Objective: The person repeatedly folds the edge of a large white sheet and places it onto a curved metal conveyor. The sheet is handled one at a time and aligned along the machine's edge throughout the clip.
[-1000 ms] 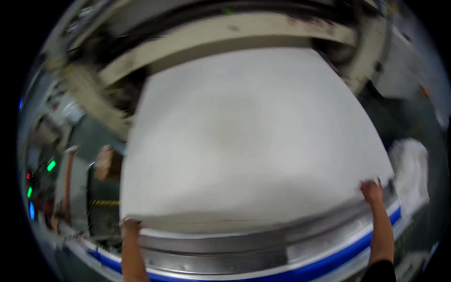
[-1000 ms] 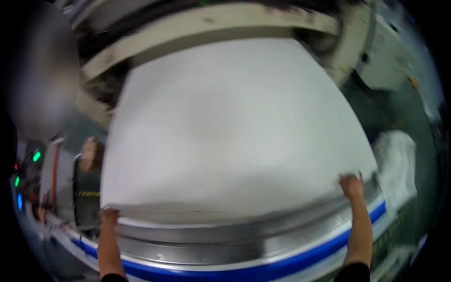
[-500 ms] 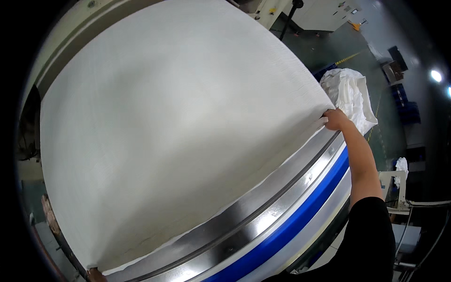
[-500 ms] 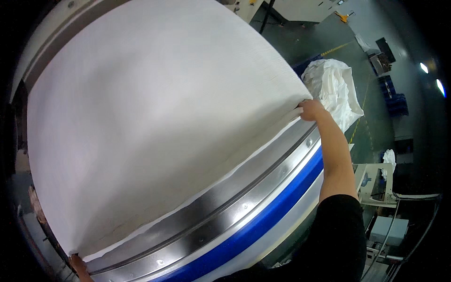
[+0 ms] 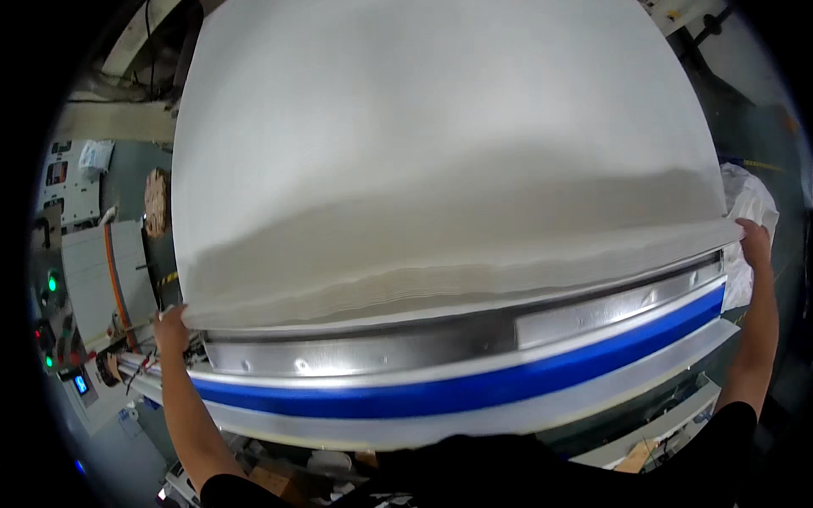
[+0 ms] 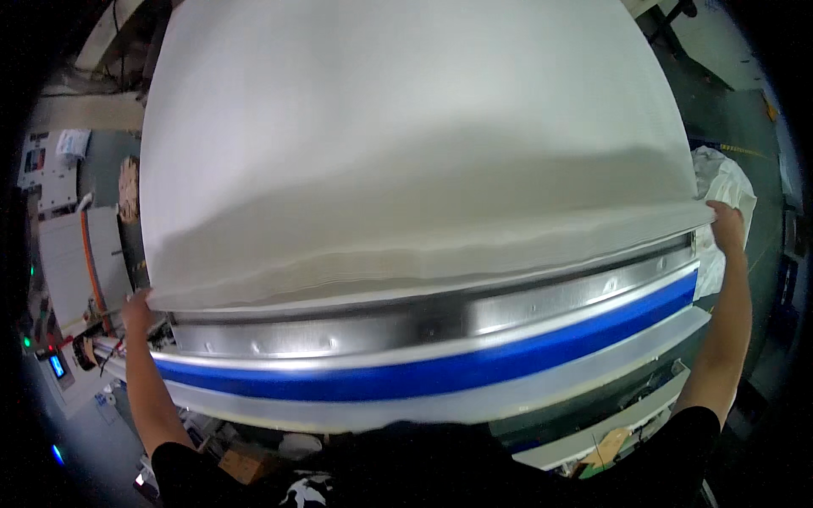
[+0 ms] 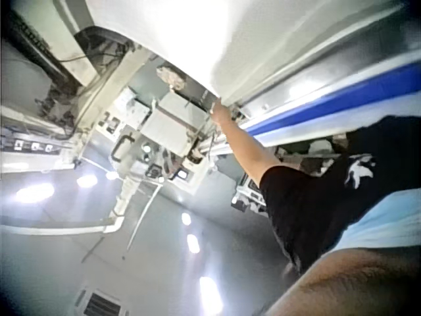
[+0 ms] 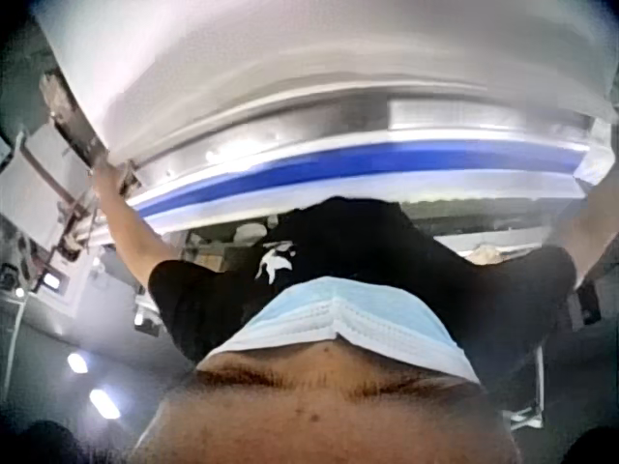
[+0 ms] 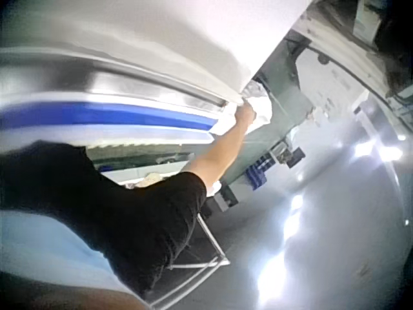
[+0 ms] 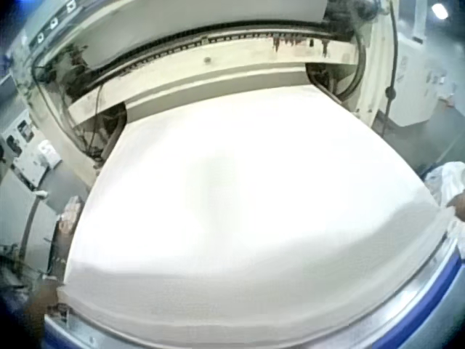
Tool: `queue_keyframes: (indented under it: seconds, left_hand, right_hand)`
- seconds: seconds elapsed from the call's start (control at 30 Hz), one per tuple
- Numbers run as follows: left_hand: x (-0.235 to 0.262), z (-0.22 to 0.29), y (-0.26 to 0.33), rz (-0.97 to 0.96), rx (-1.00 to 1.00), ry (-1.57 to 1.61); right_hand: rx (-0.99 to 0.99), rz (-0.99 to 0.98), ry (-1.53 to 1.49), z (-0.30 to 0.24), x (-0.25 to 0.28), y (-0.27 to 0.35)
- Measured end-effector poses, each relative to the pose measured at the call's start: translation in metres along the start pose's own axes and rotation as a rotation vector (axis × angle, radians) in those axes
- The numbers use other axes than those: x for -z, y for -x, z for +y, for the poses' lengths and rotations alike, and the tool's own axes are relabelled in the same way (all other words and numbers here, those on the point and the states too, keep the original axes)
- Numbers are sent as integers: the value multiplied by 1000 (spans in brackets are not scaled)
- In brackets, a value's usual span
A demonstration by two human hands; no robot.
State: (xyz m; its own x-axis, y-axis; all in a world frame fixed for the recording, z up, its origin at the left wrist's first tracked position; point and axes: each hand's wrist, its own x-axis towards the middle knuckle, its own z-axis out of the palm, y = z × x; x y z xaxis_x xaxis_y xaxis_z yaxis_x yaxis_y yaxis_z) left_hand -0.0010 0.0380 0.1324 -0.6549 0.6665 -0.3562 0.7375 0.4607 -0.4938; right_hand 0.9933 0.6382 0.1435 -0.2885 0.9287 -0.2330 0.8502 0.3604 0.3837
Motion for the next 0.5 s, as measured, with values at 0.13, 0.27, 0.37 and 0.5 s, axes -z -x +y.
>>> queue_keyframes:
  seconds: [0.13,0.27,0.37,0.5]
  left_hand:
    - [36,-18,34,-142,-54,-77]
    - [9,-33,76,-237,-179,-53]
    - [-35,-30,108,-479,-201,-144]
    - [-80,-9,145,-735,-320,-292]
  right_hand:
    - [47,6,-41,35,20,28]
    - [137,-157,5,50,15,71]
    - [95,-266,47,40,-3,108]
    - [142,-475,102,21,-30,143]
